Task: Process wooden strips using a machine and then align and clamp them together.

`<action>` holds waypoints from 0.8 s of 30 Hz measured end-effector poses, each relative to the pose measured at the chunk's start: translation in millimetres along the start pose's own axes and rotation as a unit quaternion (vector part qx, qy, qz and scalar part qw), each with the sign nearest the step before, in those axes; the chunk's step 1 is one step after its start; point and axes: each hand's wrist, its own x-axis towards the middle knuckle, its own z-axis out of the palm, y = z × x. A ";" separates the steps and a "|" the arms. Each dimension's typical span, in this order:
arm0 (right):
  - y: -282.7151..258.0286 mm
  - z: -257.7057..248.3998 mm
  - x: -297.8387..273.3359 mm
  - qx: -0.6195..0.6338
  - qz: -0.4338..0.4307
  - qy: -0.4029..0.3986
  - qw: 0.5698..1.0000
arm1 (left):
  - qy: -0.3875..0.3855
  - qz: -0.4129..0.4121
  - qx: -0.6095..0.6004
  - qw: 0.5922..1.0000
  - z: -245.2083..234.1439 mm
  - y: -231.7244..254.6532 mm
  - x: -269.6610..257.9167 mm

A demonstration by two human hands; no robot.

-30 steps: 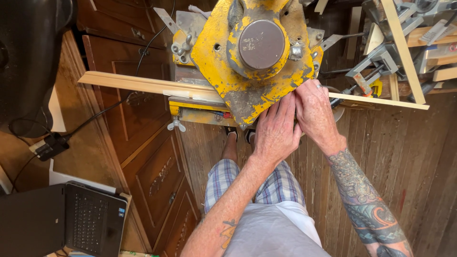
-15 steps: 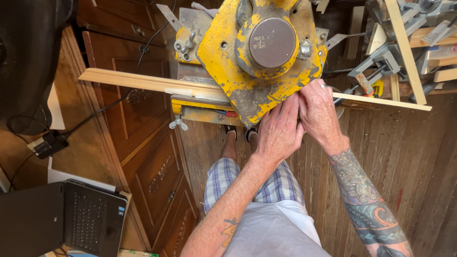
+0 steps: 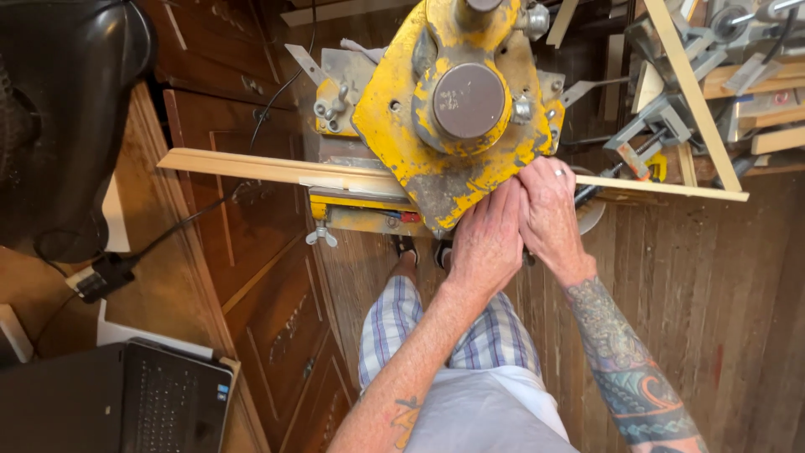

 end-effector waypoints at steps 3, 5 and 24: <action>-11.0 6.2 -5.8 -0.030 -0.003 0.042 0.999 | -0.033 -0.008 -0.033 0.999 13.1 -1.1 -6.0; -21.5 6.8 -5.5 -0.051 -0.003 0.072 0.996 | 0.021 0.003 0.038 0.999 16.5 -3.5 -3.0; -6.7 25.1 -1.8 -0.062 -0.042 0.153 0.985 | 0.063 0.046 0.023 0.997 -9.3 -10.7 4.6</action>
